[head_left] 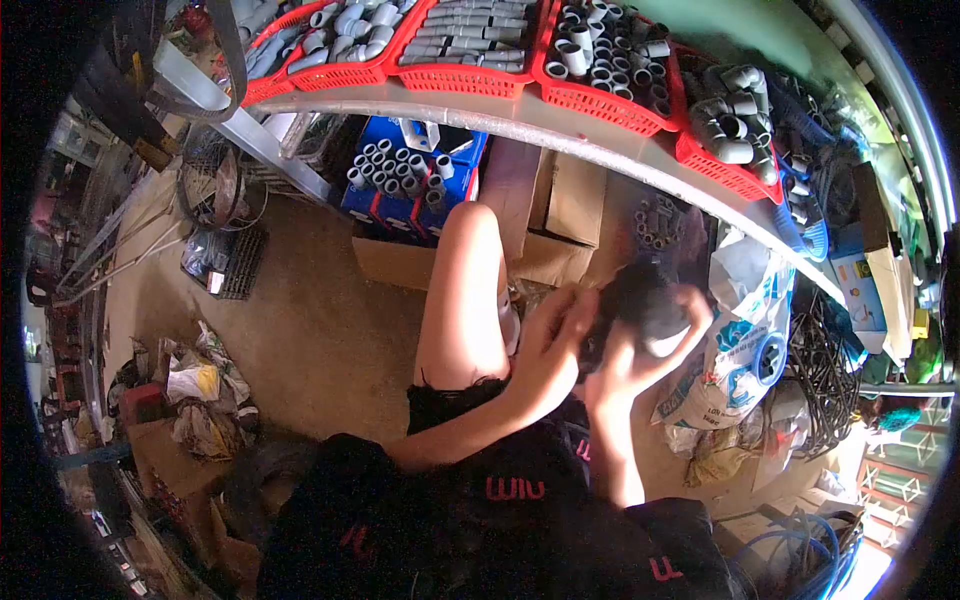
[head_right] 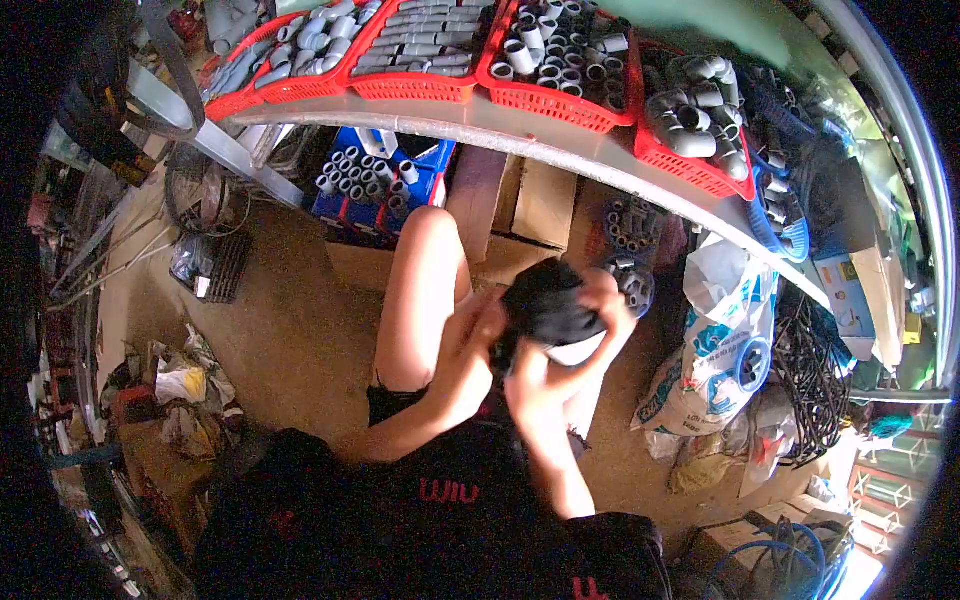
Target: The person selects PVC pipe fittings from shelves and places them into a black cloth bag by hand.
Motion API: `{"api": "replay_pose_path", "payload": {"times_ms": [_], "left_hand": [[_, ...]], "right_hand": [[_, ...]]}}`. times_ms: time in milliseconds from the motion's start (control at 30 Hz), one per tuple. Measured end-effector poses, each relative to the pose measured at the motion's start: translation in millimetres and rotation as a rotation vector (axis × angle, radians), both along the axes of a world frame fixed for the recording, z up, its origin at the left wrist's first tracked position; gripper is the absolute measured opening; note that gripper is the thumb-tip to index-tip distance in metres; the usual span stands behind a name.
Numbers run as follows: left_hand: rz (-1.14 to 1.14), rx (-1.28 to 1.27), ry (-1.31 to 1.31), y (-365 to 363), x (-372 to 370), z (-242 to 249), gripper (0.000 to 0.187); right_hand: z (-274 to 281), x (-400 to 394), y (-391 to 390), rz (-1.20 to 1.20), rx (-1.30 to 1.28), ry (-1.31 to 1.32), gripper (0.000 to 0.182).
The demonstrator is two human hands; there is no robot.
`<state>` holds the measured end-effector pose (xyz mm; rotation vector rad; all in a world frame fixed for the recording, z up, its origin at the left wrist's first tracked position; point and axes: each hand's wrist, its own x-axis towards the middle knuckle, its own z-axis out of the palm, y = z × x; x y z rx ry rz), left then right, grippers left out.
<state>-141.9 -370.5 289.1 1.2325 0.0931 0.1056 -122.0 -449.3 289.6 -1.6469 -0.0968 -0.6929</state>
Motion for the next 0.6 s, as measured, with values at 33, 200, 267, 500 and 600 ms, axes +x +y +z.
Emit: {"api": "replay_pose_path", "payload": {"times_ms": [33,200,267,500,600], "left_hand": [[0.072,-0.062,-0.054,2,5,3,0.025],[0.058,0.176,-0.120,9,3,15,0.015],[-0.046,0.198,-0.065,6,-7,7,0.023],[-0.071,0.199,-0.347,22,0,-10,0.035],[-0.226,0.053,-0.088,53,4,-4,0.042]], "right_hand": [[-3,-8,1,0.042,-0.105,-0.078,0.052],[-16,-16,4,-0.017,-0.170,-0.124,0.058],[-7,-3,1,-0.084,-0.025,-0.065,0.059],[1,27,-12,-0.039,0.187,0.084,0.047],[5,34,-29,0.034,0.789,0.502,0.041]]}}
